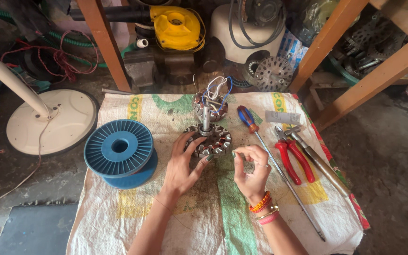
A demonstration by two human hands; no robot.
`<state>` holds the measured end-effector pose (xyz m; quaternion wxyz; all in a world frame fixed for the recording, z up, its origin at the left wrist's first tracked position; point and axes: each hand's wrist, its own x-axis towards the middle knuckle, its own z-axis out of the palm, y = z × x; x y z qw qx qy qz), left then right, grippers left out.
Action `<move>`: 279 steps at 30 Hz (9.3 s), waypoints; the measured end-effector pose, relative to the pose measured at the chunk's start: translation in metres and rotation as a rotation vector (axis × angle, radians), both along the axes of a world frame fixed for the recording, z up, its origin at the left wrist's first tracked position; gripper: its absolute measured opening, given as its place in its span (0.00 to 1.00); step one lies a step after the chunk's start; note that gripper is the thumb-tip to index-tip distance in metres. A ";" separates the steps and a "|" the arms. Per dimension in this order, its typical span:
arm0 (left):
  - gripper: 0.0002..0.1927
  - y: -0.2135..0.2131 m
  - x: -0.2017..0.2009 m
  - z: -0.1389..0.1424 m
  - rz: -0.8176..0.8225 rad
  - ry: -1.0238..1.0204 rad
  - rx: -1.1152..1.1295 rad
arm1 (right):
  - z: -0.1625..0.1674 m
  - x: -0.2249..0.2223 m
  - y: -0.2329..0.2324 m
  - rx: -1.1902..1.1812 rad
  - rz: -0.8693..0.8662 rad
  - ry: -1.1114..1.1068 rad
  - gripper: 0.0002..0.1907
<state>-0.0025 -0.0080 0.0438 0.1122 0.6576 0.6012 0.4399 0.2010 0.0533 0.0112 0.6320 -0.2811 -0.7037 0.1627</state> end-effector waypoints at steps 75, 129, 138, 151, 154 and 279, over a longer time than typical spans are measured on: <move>0.24 0.000 0.002 -0.001 0.007 0.040 0.027 | 0.037 -0.001 0.002 0.060 -0.381 -0.303 0.38; 0.25 -0.001 0.001 0.001 0.012 0.047 -0.006 | 0.015 -0.003 -0.001 -0.103 -0.287 -0.074 0.14; 0.24 -0.001 0.000 0.000 0.016 0.046 0.001 | 0.016 -0.002 0.005 -0.065 -0.263 -0.122 0.12; 0.24 -0.002 0.001 0.001 0.015 0.046 0.011 | 0.010 -0.009 0.009 0.018 -0.289 -0.164 0.10; 0.24 -0.001 0.001 0.001 0.018 0.048 -0.001 | 0.011 -0.013 0.008 0.062 -0.217 -0.155 0.09; 0.24 -0.002 0.001 0.001 0.019 0.051 0.002 | 0.035 -0.009 0.002 0.020 -0.335 -0.462 0.40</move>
